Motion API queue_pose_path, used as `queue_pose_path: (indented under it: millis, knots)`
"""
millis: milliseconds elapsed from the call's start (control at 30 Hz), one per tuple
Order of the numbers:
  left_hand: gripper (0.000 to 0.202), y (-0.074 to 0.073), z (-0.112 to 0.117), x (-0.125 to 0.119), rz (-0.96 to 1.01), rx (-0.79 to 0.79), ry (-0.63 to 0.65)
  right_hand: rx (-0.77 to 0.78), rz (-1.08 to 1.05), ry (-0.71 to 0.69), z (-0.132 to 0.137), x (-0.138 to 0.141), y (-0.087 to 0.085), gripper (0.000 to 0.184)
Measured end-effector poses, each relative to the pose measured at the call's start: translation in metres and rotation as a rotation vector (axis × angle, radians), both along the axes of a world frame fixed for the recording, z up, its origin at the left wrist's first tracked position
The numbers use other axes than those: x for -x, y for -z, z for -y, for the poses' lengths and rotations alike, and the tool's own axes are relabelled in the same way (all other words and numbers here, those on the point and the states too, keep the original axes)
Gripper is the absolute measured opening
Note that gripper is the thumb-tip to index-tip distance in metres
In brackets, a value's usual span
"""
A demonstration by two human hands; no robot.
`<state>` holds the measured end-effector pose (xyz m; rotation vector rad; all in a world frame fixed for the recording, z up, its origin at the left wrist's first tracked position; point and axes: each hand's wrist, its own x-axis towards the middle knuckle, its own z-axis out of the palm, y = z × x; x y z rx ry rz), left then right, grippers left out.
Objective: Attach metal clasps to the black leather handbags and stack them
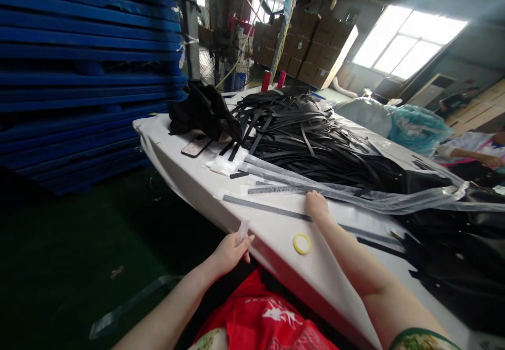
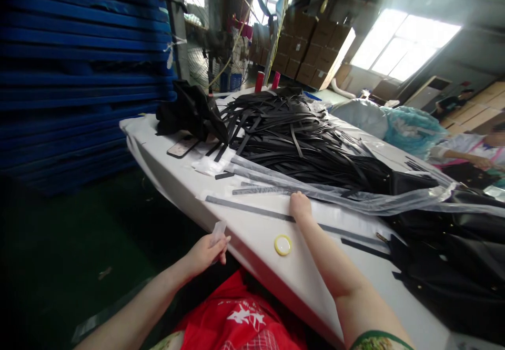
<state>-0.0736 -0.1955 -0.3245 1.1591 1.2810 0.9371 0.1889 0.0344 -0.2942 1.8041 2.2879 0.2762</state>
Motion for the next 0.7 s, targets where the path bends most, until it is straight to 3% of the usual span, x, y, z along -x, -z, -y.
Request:
queue_pose_path:
  millis: [200,433,700]
  knots:
    - [0.049,0.003,-0.008,-0.005,0.004,0.052,-0.027,0.086,0.09,-0.145,-0.001,-0.026,-0.002,0.029]
    - [0.046,-0.014,-0.031,-0.035,0.38,0.101,-0.012,0.102,0.087,-0.176,-0.005,-0.034,-0.009,0.03]
    - [0.022,-0.026,-0.057,-0.05,0.55,0.236,-0.119,0.071,-0.02,-0.186,0.036,-0.056,-0.02,0.03]
